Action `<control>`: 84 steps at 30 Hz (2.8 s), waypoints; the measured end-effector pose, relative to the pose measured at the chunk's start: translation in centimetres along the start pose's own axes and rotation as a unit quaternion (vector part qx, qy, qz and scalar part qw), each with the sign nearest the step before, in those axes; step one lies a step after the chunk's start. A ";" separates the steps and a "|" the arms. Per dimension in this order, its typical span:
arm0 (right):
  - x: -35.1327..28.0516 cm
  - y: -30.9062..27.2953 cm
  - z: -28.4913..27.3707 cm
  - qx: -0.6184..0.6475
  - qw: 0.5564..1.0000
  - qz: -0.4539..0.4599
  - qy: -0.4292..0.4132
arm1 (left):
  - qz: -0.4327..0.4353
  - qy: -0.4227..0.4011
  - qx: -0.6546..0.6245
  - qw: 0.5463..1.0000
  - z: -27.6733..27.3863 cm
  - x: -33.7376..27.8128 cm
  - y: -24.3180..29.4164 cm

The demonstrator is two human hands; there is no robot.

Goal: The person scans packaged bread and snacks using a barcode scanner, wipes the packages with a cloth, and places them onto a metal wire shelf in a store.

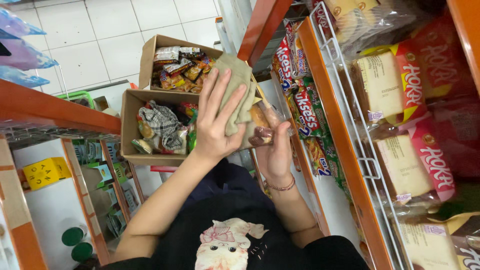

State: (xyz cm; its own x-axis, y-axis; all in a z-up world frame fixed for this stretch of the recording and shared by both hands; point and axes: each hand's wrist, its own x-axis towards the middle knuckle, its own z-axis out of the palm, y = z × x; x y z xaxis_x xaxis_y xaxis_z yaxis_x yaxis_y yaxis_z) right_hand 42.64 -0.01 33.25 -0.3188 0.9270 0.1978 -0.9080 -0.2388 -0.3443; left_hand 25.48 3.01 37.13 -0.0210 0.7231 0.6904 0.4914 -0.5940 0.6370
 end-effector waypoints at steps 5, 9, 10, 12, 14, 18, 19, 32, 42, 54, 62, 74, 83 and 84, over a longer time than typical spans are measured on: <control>1.0 0.3 -0.2 -0.252 0.957 0.000 0.145 | 0.111 -0.054 0.027 0.992 0.7 -1.3 2.2; 1.2 -0.1 -0.6 -0.269 0.953 0.028 0.139 | 0.114 -0.043 0.119 0.985 0.1 -1.2 0.8; 1.0 0.0 -0.6 -0.131 0.987 0.040 0.080 | 0.051 -0.024 0.078 0.995 0.0 -1.4 0.7; 1.8 0.0 -0.5 0.014 0.999 0.045 0.020 | -0.065 0.020 -0.004 0.998 0.0 -1.2 -0.1; 2.3 -0.2 0.1 -0.106 0.988 0.042 0.100 | 0.033 -0.020 0.067 0.997 0.2 -1.7 -0.1; 3.5 -2.1 1.6 -0.151 0.983 0.023 0.102 | 0.205 -0.117 0.160 0.959 -0.5 -4.6 -0.3; 3.5 -2.5 2.0 -0.134 0.984 0.018 0.114 | 0.197 -0.095 0.151 0.964 -1.0 -5.3 -1.0; 4.7 -1.4 0.6 -0.100 0.984 0.038 0.140 | -0.381 0.180 -0.561 0.713 -0.4 -8.3 -1.5; 5.1 -2.4 -2.7 -0.267 0.940 0.167 0.129 | -0.006 -0.044 -0.076 0.996 -5.7 -4.1 -0.3; 4.6 0.9 -4.0 -0.278 0.935 0.109 0.193 | -0.067 -0.075 -0.105 0.989 -7.2 -4.4 0.5; 1.7 3.4 -1.8 -0.284 0.937 0.167 0.117 | 0.088 -0.061 0.199 0.974 -3.7 -4.1 0.0; 4.3 4.3 3.6 -0.268 0.950 0.140 0.081 | 0.043 -0.057 0.134 0.988 -3.0 -6.2 -1.1; 4.6 4.1 3.7 -0.219 0.962 0.149 0.068 | -0.095 0.050 0.030 0.994 -3.6 -7.3 -2.7; 4.8 4.3 3.7 -0.221 0.961 0.154 0.070 | -0.094 0.071 0.013 0.993 -3.4 -7.3 -2.7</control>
State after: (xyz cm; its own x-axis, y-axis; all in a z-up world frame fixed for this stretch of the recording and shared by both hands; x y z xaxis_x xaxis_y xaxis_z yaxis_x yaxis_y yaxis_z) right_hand 36.23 2.35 36.12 -0.4867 0.8690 -0.0898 -0.5627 -0.3905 -0.7287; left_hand 21.35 -1.92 31.52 -0.2367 0.7623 0.6025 0.4893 -0.4422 0.7517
